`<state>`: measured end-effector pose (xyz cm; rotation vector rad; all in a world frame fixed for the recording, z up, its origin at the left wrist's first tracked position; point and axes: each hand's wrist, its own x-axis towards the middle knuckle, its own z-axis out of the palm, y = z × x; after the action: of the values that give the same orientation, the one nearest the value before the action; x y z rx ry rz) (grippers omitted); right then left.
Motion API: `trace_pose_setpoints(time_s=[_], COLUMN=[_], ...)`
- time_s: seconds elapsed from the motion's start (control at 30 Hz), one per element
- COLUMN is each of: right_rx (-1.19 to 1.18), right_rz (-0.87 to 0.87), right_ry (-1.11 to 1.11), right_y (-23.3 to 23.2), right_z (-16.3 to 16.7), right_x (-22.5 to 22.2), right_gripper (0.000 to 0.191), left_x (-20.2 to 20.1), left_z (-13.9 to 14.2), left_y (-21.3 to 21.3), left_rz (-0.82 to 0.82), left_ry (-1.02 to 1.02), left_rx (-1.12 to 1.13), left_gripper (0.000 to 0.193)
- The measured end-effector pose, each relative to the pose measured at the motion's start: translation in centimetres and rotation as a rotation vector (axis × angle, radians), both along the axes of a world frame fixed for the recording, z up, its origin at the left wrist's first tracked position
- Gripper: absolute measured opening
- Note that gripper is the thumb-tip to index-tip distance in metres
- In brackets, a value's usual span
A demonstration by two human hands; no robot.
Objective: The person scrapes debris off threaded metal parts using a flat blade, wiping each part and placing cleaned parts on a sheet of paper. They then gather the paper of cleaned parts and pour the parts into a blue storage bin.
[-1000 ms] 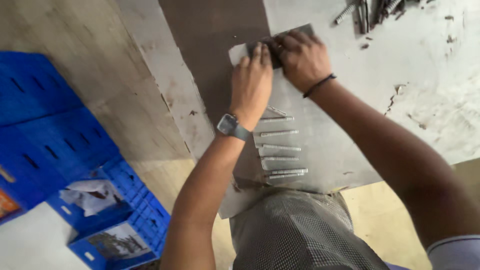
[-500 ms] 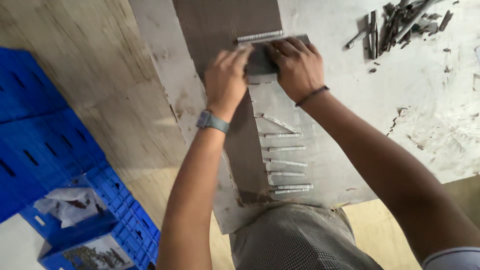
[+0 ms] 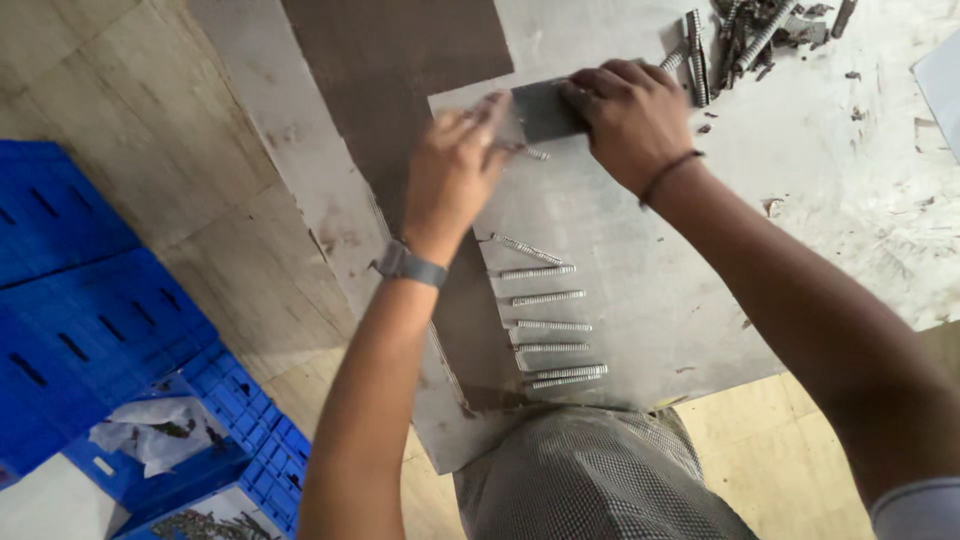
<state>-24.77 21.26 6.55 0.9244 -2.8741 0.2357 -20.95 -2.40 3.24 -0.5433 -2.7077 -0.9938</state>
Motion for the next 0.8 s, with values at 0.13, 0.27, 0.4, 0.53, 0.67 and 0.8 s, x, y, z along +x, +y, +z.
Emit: trace_pose_setpoints(time_s=[0.13,0.27,0.4,0.53,0.67,0.8], right_rx=[-0.098,-0.122,-0.173,-0.146,-0.125,-0.111], right_rz=[0.059,0.043,0.010,-0.022,-0.019,0.010], right_ry=[0.014,0.026,-0.023,-0.021,0.024,-0.032], right_y=[-4.0,-7.3,-8.5,-8.9,-8.9,-8.0], right_z=[-4.0,-5.7,-5.6,-4.7,-3.5,-2.0], right_x=[-1.4,-0.8,-2.4,-3.9,-4.2,-4.4], right_gripper=[0.030,0.033,0.029,0.037,0.038,0.035], left_x=[0.4,-0.6,-2.3,-3.9,-6.0,-10.0], left_z=[0.2,-0.6,-1.2,-1.2,-1.6,-2.8], left_y=[1.2,-0.8,-1.9,-3.4,-5.6,-5.8], left_rz=[0.077,0.163,0.169,0.165,0.180,0.061], left_ry=[-0.106,-0.079,-0.039,-0.011,0.175,0.172], left_rx=[-0.269,-0.393,-0.407,-0.267,-0.146,-0.272], left_gripper=[0.048,0.040,0.040,0.039,0.046,0.030])
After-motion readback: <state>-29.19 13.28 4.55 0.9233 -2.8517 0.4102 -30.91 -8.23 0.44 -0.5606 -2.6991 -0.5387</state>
